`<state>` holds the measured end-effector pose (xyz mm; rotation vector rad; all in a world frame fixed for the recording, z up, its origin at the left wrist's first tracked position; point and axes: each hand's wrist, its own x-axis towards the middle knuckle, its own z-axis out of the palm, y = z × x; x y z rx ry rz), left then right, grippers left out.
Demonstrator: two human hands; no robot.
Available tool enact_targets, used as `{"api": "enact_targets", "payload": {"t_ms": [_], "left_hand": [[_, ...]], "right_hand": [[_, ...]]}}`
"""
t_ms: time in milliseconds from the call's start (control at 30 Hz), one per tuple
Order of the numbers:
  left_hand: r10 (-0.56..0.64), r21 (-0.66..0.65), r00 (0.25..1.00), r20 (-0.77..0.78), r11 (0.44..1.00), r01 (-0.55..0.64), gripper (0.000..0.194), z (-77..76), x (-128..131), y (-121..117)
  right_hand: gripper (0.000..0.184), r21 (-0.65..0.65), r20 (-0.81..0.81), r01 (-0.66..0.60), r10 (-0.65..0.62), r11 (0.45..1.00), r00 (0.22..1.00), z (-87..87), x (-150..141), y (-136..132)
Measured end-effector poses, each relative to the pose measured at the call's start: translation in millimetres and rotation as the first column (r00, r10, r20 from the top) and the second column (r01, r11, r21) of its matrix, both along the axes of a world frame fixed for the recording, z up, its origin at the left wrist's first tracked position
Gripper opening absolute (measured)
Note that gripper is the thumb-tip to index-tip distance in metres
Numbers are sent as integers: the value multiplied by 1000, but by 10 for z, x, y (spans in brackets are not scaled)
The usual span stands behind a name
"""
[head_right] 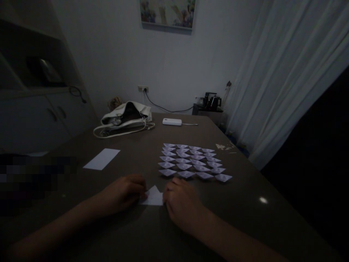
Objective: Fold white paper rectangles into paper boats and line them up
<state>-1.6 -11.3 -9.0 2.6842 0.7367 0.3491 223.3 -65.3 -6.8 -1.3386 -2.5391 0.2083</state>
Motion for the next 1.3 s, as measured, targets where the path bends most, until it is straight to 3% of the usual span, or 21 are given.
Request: {"api": "enact_targets", "payload": {"t_ms": [233, 700, 833, 1000, 1300], "left_hand": [[-20, 78, 1000, 1, 997, 19, 18, 57, 24, -20], [6, 57, 999, 32, 998, -8, 15, -26, 41, 11], [32, 33, 999, 35, 999, -34, 9, -20, 40, 4], [53, -15, 998, 21, 999, -52, 6, -2, 25, -14], [-3, -36, 994, 106, 999, 7, 10, 48, 27, -42]], "right_hand": [[15, 20, 29, -37, 36, 999, 999, -23, 6, -18], [14, 9, 48, -1, 1, 1000, 999, -15, -13, -40], [21, -5, -51, 40, -40, 999, 998, -55, -16, -55], [43, -12, -83, 46, -47, 999, 995, -95, -15, -52], [44, -32, -174, 39, -44, 999, 984, -138, 0, -9]]}}
